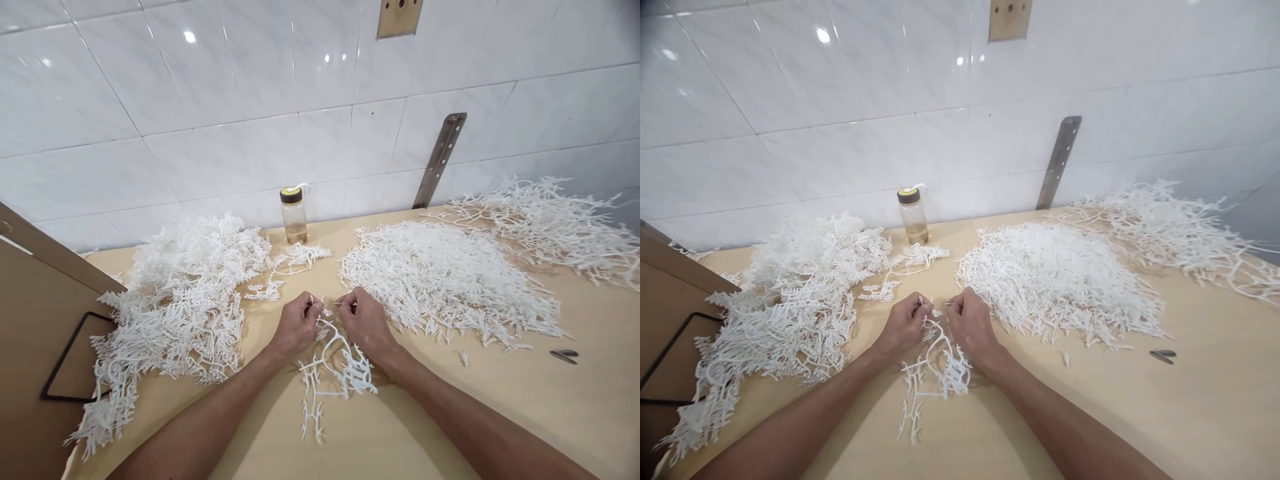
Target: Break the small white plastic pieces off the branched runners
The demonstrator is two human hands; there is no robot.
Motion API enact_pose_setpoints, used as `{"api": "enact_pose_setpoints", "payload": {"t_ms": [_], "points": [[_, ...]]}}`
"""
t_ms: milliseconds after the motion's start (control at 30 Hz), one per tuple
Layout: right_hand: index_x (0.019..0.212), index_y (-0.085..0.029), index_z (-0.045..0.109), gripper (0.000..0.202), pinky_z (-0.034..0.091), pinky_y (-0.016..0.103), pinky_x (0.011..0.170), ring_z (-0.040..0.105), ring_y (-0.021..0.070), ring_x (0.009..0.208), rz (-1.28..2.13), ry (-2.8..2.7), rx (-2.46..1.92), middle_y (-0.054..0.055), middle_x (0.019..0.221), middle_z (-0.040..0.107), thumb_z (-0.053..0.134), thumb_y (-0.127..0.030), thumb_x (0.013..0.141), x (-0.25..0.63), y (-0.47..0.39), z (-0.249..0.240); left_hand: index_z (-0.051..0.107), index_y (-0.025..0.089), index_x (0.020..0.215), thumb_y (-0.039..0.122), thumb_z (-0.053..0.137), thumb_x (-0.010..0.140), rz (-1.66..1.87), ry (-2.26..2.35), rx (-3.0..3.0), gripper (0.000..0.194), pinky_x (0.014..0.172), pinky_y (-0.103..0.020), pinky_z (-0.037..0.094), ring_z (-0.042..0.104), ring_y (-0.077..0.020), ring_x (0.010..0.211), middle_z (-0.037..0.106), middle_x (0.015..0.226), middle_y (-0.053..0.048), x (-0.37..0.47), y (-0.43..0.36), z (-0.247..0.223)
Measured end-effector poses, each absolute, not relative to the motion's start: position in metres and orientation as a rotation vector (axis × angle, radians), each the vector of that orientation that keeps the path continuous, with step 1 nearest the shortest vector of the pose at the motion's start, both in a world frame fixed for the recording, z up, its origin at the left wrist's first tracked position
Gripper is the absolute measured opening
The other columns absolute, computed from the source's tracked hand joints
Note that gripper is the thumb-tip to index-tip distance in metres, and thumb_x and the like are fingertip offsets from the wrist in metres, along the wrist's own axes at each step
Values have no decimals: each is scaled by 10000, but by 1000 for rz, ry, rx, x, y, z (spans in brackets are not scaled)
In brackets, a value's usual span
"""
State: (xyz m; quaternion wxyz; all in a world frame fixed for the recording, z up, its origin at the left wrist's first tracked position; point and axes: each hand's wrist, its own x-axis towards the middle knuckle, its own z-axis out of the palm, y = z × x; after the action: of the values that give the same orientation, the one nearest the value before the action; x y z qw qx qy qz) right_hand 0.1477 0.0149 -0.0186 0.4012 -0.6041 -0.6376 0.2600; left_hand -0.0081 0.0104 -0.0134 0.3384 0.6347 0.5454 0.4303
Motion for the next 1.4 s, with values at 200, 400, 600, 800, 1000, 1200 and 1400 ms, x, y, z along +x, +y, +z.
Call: {"api": "enact_pose_setpoints", "payload": {"t_ms": [200, 400, 600, 800, 1000, 1200, 1400], "points": [[846, -191, 590, 188, 461, 306, 571, 602, 181, 612, 651, -1506, -1512, 36, 728, 664, 551, -375, 850, 166, 19, -12, 581, 165, 727, 433, 569, 852, 1142, 1306, 1444, 297, 484, -216, 343, 445, -87, 484, 586, 615, 18, -11, 14, -16], [875, -190, 677, 206, 504, 311, 668, 614, 169, 708, 508, -1685, -1260, 64, 908, 691, 544, -346, 903, 169, 15, -5, 572, 166, 718, 433, 596, 838, 1145, 1301, 1433, 294, 499, -215, 361, 481, -96, 509, 582, 603, 20, -7, 10, -12], [894, -205, 707, 136, 523, 312, 683, 634, 181, 765, 552, -1882, -1075, 71, 925, 690, 601, -290, 890, 156, 10, -9, 566, 163, 685, 415, 597, 837, 1140, 1357, 1491, 297, 525, -226, 369, 480, -108, 554, 563, 616, 14, -6, 8, -7], [852, -207, 693, 154, 495, 323, 712, 625, 188, 785, 487, -1904, -1152, 62, 867, 693, 555, -249, 905, 155, 12, -14, 563, 168, 689, 441, 601, 836, 1134, 1330, 1484, 313, 550, -233, 395, 506, -119, 572, 578, 623, 11, -7, 9, -8], [788, -202, 639, 141, 446, 297, 690, 596, 170, 735, 483, -1911, -1225, 34, 794, 662, 539, -201, 888, 154, 12, -14, 557, 167, 687, 408, 571, 856, 1091, 1382, 1597, 295, 552, -233, 376, 493, -119, 582, 563, 623, 14, -6, 10, -11], [797, -202, 599, 115, 429, 278, 647, 568, 156, 689, 552, -1893, -1206, 19, 778, 647, 527, -193, 886, 155, 11, -14, 549, 169, 694, 402, 566, 866, 1068, 1377, 1636, 289, 549, -232, 368, 458, -113, 581, 529, 623, 21, -6, 9, -11], [867, -204, 654, 130, 438, 283, 669, 602, 158, 725, 608, -1910, -1184, 18, 816, 686, 528, -190, 892, 156, 10, -9, 569, 168, 719, 427, 551, 871, 1072, 1324, 1633, 301, 551, -234, 371, 456, -117, 582, 535, 629, 13, -7, 8, -8]]}}
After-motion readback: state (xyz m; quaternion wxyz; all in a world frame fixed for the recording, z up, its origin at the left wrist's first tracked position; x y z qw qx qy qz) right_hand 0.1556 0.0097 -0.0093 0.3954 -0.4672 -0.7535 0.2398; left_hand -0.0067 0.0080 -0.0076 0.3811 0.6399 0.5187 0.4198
